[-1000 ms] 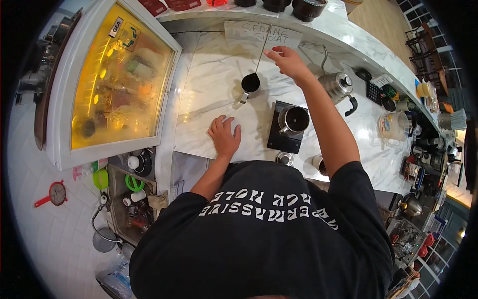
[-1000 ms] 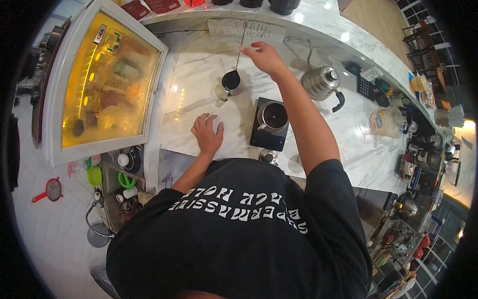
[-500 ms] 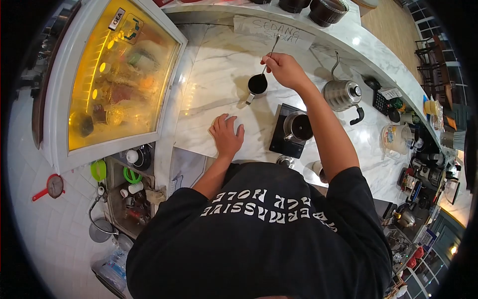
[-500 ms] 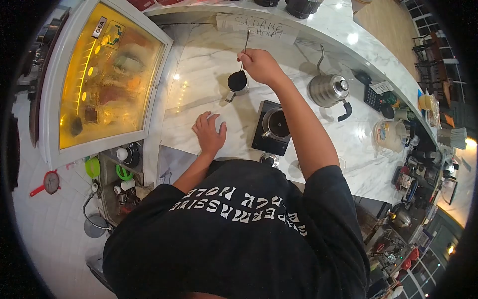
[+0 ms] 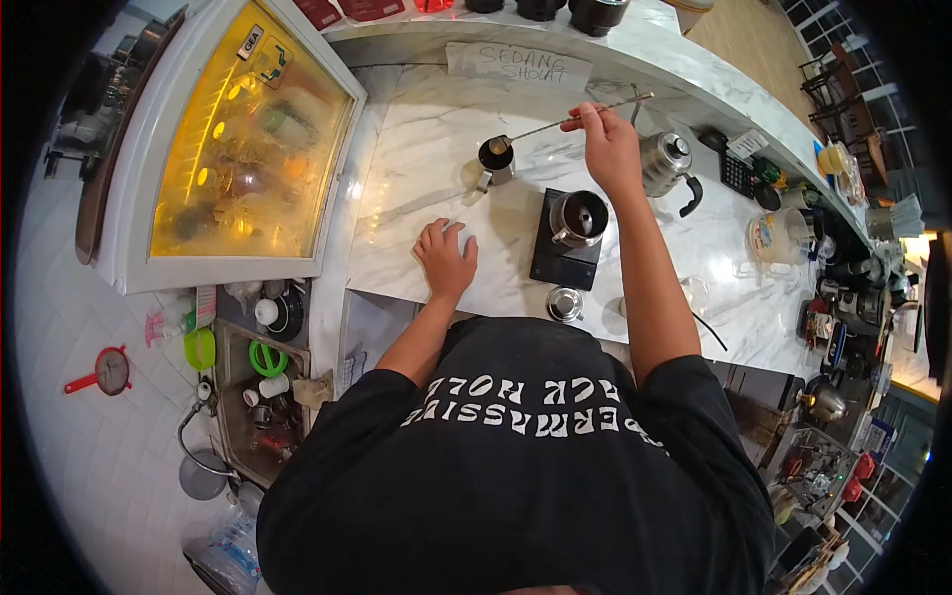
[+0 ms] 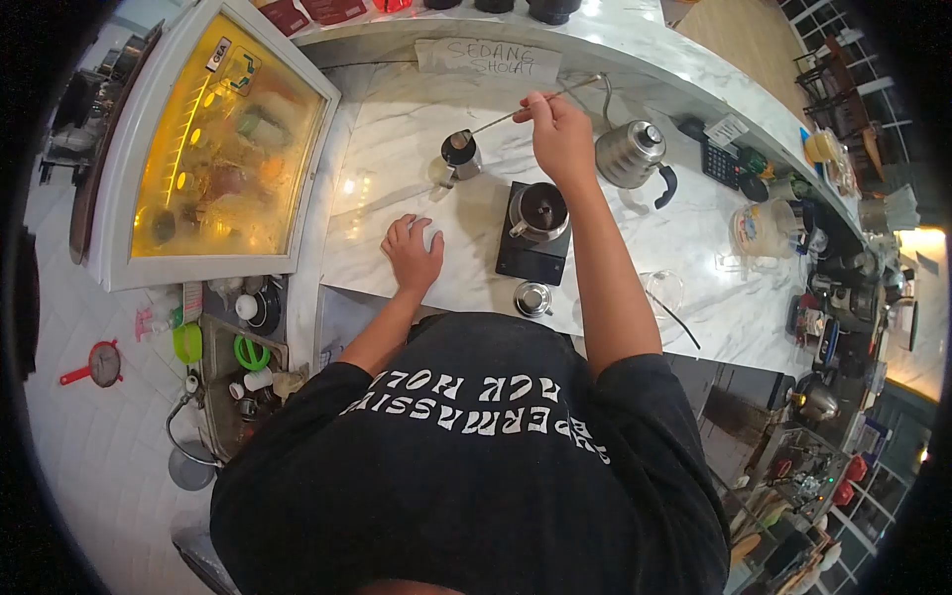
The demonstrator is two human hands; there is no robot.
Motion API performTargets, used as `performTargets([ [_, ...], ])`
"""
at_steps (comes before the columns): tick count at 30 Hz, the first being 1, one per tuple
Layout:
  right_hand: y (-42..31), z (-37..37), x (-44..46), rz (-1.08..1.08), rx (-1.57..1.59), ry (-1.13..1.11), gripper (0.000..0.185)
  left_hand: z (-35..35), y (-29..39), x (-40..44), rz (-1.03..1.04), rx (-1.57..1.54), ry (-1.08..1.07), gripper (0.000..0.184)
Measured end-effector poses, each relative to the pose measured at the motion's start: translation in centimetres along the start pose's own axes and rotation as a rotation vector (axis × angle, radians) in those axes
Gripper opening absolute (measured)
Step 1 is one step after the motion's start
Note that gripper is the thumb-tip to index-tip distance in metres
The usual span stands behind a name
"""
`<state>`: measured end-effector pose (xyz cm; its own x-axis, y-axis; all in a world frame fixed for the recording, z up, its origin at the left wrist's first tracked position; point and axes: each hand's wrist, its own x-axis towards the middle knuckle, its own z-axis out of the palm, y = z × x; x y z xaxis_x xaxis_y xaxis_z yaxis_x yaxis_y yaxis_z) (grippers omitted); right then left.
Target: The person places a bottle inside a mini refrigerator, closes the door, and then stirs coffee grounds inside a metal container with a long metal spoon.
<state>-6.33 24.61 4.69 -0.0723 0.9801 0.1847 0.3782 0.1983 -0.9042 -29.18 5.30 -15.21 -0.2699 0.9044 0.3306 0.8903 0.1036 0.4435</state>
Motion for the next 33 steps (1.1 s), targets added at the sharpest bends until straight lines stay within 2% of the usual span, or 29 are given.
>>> performTargets([
  [8,2.0,-1.8,-2.8,0.266,0.394,0.179,0.037,-1.5,-0.9,-2.4,0.031,-0.042,-0.033,0.035],
  [15,0.1,-5.1,-8.9,0.234,0.529,0.308,0.036,-1.9,-1.4,-3.3,0.07,-0.033,-0.055,0.036],
  [21,-1.0,-10.1,-17.3,0.125,0.605,0.43,0.037,-1.6,-1.5,-3.4,0.099,-0.012,-0.05,0.036],
  [26,-1.2,-14.4,-24.7,0.094,0.595,0.483,0.035,-1.4,-1.1,-4.6,0.01,-0.006,-0.004,0.036],
  [29,-1.8,-16.6,-28.2,0.06,0.514,0.499,0.034,-2.3,1.8,-6.3,0.022,-0.073,0.025,0.036],
  [33,-2.0,-19.8,-31.6,0.044,0.396,0.506,0.035,-3.3,7.5,-8.2,0.143,-0.305,-0.086,0.039],
])
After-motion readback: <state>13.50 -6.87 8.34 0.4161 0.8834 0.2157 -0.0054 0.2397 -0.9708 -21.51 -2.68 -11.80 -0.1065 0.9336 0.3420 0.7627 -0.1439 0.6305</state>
